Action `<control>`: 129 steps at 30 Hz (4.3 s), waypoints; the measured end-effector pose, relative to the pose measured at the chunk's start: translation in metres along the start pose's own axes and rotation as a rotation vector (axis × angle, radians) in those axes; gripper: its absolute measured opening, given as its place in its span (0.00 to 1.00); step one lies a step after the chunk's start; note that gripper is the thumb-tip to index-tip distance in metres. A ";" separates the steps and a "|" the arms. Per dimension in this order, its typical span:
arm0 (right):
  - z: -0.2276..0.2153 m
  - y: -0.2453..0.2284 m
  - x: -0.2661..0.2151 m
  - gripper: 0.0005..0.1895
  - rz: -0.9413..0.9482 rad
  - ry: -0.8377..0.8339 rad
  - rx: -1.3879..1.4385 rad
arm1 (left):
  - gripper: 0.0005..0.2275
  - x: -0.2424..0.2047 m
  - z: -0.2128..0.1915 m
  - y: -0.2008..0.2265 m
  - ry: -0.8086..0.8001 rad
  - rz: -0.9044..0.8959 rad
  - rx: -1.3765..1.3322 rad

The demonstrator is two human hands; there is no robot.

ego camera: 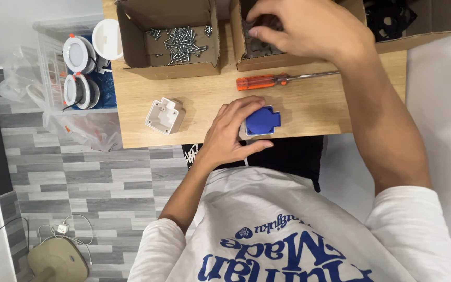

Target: The person assembles a blue electrical socket by inserting a black internal component and securing it with screws. They use an orange screwdriver to tighten the screws into the blue housing, then attach a white plastic cover to the assembly.

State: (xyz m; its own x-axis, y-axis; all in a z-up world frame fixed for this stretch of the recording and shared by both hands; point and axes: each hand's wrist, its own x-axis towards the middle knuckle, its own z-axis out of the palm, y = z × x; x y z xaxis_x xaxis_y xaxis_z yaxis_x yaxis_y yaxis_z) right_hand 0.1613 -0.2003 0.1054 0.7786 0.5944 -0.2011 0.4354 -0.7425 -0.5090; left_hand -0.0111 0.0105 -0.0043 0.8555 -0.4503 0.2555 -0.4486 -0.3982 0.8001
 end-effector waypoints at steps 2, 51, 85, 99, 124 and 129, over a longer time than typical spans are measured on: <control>0.003 -0.004 0.015 0.22 0.136 -0.113 -0.087 | 0.35 0.000 -0.001 0.001 0.003 0.004 -0.007; 0.146 0.043 -0.144 0.10 -0.155 0.535 0.868 | 0.32 0.001 0.016 -0.014 0.250 0.036 -0.231; 0.160 0.017 -0.135 0.08 -0.199 0.648 0.593 | 0.32 0.000 0.010 -0.012 0.257 0.057 -0.334; 0.194 0.014 -0.130 0.08 -0.054 0.689 0.641 | 0.25 0.004 0.015 -0.002 0.380 0.238 -0.261; 0.181 0.023 -0.126 0.25 -0.395 0.511 -0.006 | 0.32 -0.006 -0.008 -0.015 0.128 0.109 -0.552; 0.201 0.027 -0.127 0.25 -0.302 0.499 0.279 | 0.28 0.002 -0.008 0.006 0.234 0.191 -0.440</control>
State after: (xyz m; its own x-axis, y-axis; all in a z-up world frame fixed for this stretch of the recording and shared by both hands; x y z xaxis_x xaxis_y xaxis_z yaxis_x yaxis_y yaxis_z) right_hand -0.0161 -0.2337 -0.0511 0.7862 0.4992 0.3642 0.5864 -0.4168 -0.6946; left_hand -0.0103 0.0137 0.0053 0.8265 -0.2718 0.4930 -0.4943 0.0687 0.8666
